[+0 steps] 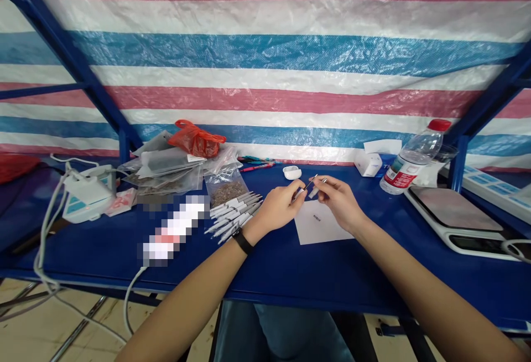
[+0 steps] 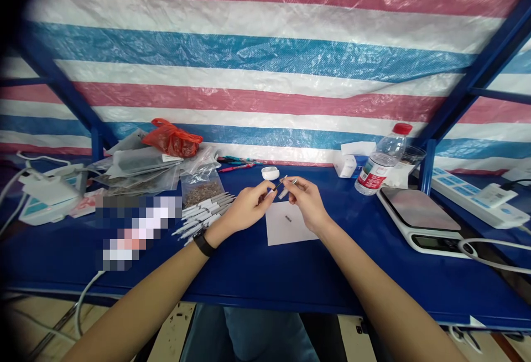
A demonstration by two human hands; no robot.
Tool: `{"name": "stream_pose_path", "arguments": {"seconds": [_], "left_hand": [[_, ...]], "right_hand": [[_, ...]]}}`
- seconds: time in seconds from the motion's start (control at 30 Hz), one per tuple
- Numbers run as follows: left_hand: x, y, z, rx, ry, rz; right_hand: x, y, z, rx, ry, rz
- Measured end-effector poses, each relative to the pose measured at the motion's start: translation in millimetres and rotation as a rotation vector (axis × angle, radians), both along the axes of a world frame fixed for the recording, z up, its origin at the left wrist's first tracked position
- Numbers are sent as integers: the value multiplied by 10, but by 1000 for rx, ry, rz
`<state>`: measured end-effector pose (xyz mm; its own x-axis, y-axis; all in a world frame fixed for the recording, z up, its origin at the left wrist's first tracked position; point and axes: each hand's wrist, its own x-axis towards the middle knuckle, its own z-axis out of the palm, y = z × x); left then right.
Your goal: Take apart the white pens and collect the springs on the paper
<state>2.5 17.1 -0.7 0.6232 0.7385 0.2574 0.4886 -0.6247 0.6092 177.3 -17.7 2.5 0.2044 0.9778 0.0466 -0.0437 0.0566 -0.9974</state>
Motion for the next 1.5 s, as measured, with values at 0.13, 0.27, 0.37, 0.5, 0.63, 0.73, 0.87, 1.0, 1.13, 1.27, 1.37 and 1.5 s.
{"name": "stream_pose_path", "arguments": {"seconds": [0.13, 0.27, 0.37, 0.5, 0.63, 0.73, 0.87, 1.0, 1.13, 1.27, 1.37, 1.5], "left_hand": [[-137, 45, 57, -39, 157, -84], [-283, 83, 97, -117, 150, -96], [-341, 116, 103, -130, 108, -89], [-334, 117, 96, -129, 103, -101], [-358, 113, 138, -141, 104, -132], [-452, 160, 194, -132, 142, -127], [-571, 229, 230, -98, 226, -51], [-571, 232, 205, -133, 213, -23], [-540, 220, 156, -199, 180, -47], [-540, 208, 139, -313, 145, -61], [-551, 193, 161, -342, 171, -75], [-576, 192, 189, -406, 235, -134]], "right_hand": [[-4, -2, -5, -38, 2, 37], [-80, -12, -45, -88, 28, 56], [-127, -14, -71, -126, 88, 43], [-205, -2, -98, -151, 159, 25], [-250, 34, -78, -125, 177, 20], [-160, 73, -12, -71, 165, -36], [-14, 82, 54, -82, 97, -44], [-133, 24, 2, -188, -51, 110], [-373, -2, -79, -192, -174, 220], [-439, 15, -95, -170, -264, 239], [-393, 9, -62, -141, -422, 271], [-359, -34, -30, -114, -674, 393]]}}
